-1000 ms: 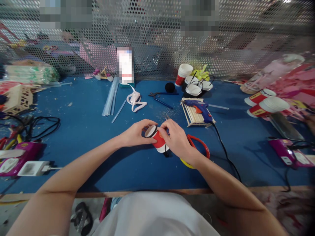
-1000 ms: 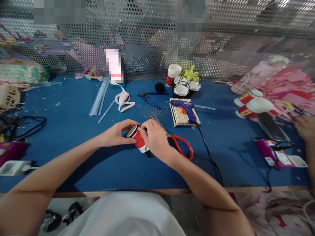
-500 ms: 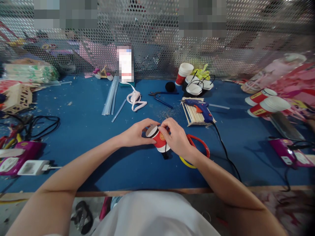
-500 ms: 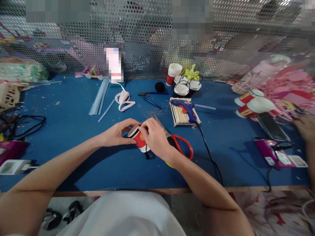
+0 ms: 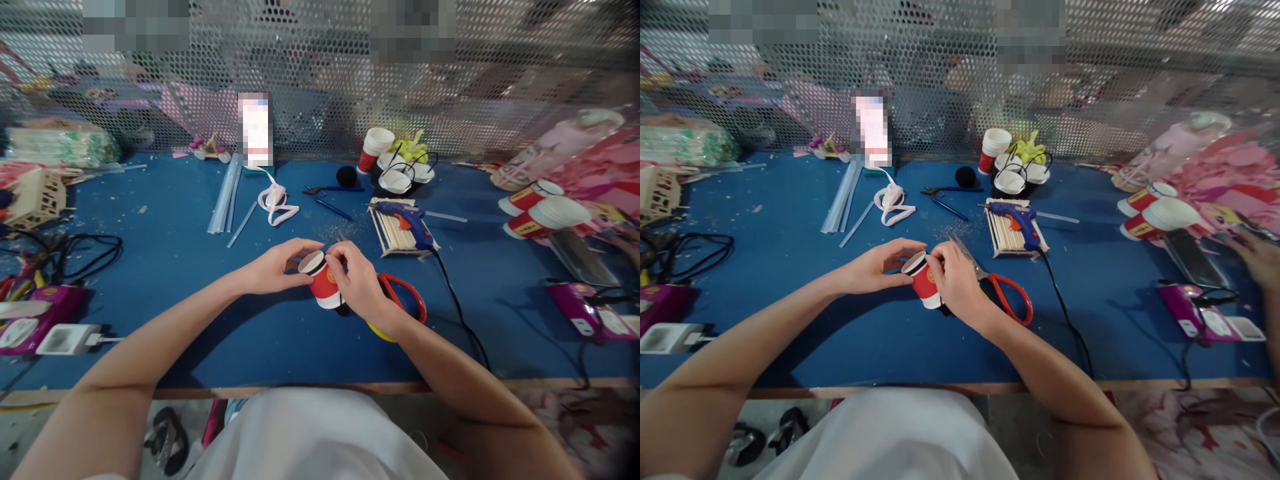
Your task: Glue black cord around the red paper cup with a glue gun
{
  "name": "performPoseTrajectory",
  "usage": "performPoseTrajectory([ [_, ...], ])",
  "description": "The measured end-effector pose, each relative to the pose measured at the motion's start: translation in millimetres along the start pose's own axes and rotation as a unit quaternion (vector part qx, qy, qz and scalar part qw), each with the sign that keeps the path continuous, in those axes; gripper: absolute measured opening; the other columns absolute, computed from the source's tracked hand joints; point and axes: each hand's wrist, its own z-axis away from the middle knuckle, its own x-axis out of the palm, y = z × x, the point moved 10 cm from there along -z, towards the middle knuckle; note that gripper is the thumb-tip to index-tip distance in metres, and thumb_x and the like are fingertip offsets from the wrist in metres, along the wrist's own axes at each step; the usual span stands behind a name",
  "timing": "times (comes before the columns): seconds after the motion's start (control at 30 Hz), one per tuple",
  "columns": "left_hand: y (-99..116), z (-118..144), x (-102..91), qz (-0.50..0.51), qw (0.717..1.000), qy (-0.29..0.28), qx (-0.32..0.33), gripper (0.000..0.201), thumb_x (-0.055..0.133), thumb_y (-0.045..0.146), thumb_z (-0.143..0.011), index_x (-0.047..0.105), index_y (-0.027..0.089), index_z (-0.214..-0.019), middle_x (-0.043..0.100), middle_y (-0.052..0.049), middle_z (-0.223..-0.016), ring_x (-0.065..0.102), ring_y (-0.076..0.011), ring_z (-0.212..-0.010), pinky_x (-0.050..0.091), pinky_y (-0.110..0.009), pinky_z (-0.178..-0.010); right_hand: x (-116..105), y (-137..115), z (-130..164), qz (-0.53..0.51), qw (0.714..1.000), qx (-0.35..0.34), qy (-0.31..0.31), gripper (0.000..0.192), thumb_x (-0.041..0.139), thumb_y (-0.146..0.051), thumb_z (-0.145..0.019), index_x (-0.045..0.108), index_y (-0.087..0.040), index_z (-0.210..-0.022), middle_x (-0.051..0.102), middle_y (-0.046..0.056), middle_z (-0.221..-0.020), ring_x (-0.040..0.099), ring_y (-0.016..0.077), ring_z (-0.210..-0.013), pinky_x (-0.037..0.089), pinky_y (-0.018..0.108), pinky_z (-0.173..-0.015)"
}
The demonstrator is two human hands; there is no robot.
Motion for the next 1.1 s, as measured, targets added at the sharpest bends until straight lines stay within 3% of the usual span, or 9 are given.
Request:
performPoseTrajectory([
  [0.3,3.4,1.6,1.5,0.008,0.998,0.039,-0.038,0.063,0.072,0.026,-0.068,0.045,0.019,-0.125,0.055,-0.012,-0.121,0.058,-0.0215,-0.107,0.051,-0.039,-0.091,0.0,-14.8,3.2,0.03,0.998,-0.047,0.018,0.012,0.043,-0.021,-0.091,0.041,-0.023,-0.08,0.058,0.006,-0.084,0.057,0.0175,-0.08,0.048,0.033,-0.071],
  [0.67,9.7,3.8,-2.4,0.003,0.996,0.087,-0.024,0.05,0.061,0.015,-0.071,0.048,0.016,-0.119,0.059,-0.011,-0.113,0.059,-0.0216,-0.106,0.051,-0.038,-0.089,-0.6,-33.4,7.0,0.105,0.988,-0.107,0.046,0.013,0.044,-0.021,-0.092,0.041,-0.023,-0.079,0.06,0.008,-0.083,0.057,0.0189,-0.078,0.049,0.034,-0.069],
  [0.8,12.8,3.9,-2.6,0.008,0.996,0.084,-0.018,0.049,0.061,0.014,-0.071,0.049,0.017,-0.119,0.058,-0.011,-0.115,0.058,-0.0211,-0.107,0.05,-0.037,-0.091,-5.7,-34.1,5.4,0.078,0.99,-0.108,0.048,0.012,0.047,-0.021,-0.091,0.043,-0.022,-0.079,0.06,0.009,-0.084,0.057,0.0189,-0.08,0.049,0.034,-0.07],
  [0.9,15.2,4.2,-4.1,0.005,0.996,0.087,-0.002,0.048,0.061,0.015,-0.073,0.048,0.018,-0.119,0.056,-0.011,-0.116,0.057,-0.0204,-0.107,0.05,-0.037,-0.091,-12.1,-32.7,2.1,0.041,0.994,-0.091,0.039,0.014,0.051,-0.025,-0.089,0.045,-0.022,-0.076,0.059,0.007,-0.082,0.056,0.018,-0.081,0.047,0.034,-0.073],
  [1.0,16.4,4.3,-8.5,-0.02,0.994,0.105,0.024,0.05,0.061,0.017,-0.072,0.049,0.019,-0.121,0.051,-0.012,-0.121,0.056,-0.0214,-0.11,0.05,-0.037,-0.092,-16.6,-23.7,-0.9,0.009,1.0,-0.018,0.013,0.02,0.056,-0.031,-0.086,0.049,-0.021,-0.071,0.058,0.001,-0.071,0.054,0.0151,-0.071,0.045,0.03,-0.068],
  [1.1,11.8,3.5,-10.3,-0.051,0.992,0.112,0.028,0.054,0.061,0.017,-0.072,0.047,0.02,-0.124,0.05,-0.011,-0.122,0.054,-0.0223,-0.114,0.049,-0.038,-0.094,-8.0,-11.7,0.7,-0.054,0.992,0.081,-0.083,0.023,0.056,-0.037,-0.085,0.054,-0.02,-0.07,0.056,-0.003,-0.06,0.049,0.0103,-0.054,0.04,0.024,-0.052],
])
